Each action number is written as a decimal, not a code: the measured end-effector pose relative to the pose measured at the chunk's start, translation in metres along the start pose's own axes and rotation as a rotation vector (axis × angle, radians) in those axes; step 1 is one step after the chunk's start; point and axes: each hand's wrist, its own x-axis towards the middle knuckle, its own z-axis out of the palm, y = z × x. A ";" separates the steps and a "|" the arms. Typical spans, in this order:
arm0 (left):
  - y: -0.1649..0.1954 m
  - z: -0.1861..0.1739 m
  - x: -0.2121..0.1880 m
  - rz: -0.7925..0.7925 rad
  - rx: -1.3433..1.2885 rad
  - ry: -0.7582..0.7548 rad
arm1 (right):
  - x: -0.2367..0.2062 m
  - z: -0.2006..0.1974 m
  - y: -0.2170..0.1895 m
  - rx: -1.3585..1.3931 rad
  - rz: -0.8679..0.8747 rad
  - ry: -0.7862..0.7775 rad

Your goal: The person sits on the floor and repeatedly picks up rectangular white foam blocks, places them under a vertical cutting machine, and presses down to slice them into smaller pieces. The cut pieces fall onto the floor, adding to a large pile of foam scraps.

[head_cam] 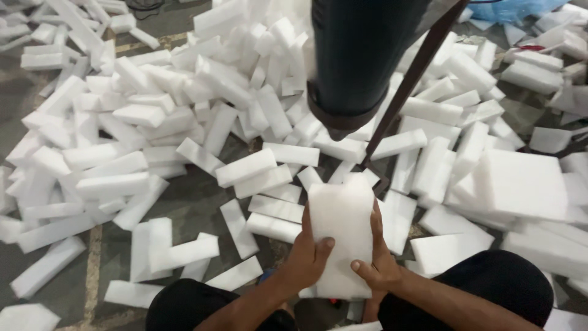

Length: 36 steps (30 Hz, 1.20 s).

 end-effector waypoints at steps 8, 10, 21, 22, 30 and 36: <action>-0.038 0.018 -0.005 -0.209 -0.159 -0.184 | 0.034 -0.044 -0.015 -0.090 -0.343 0.175; -0.037 0.021 -0.006 -0.111 -0.167 -0.084 | 0.032 -0.044 -0.014 -0.176 -0.462 0.154; -0.033 0.016 -0.016 -0.016 -0.134 -0.108 | 0.012 -0.016 0.009 -0.194 -0.716 0.178; -0.034 0.018 -0.018 0.030 -0.116 -0.105 | 0.013 -0.014 0.010 -0.216 -0.736 0.196; -0.037 -0.003 0.009 0.064 -0.019 -0.029 | 0.034 -0.025 0.006 -0.408 -0.559 0.091; -0.037 -0.045 0.059 -0.473 -0.471 0.231 | 0.049 -0.040 -0.009 -0.713 -0.705 -0.182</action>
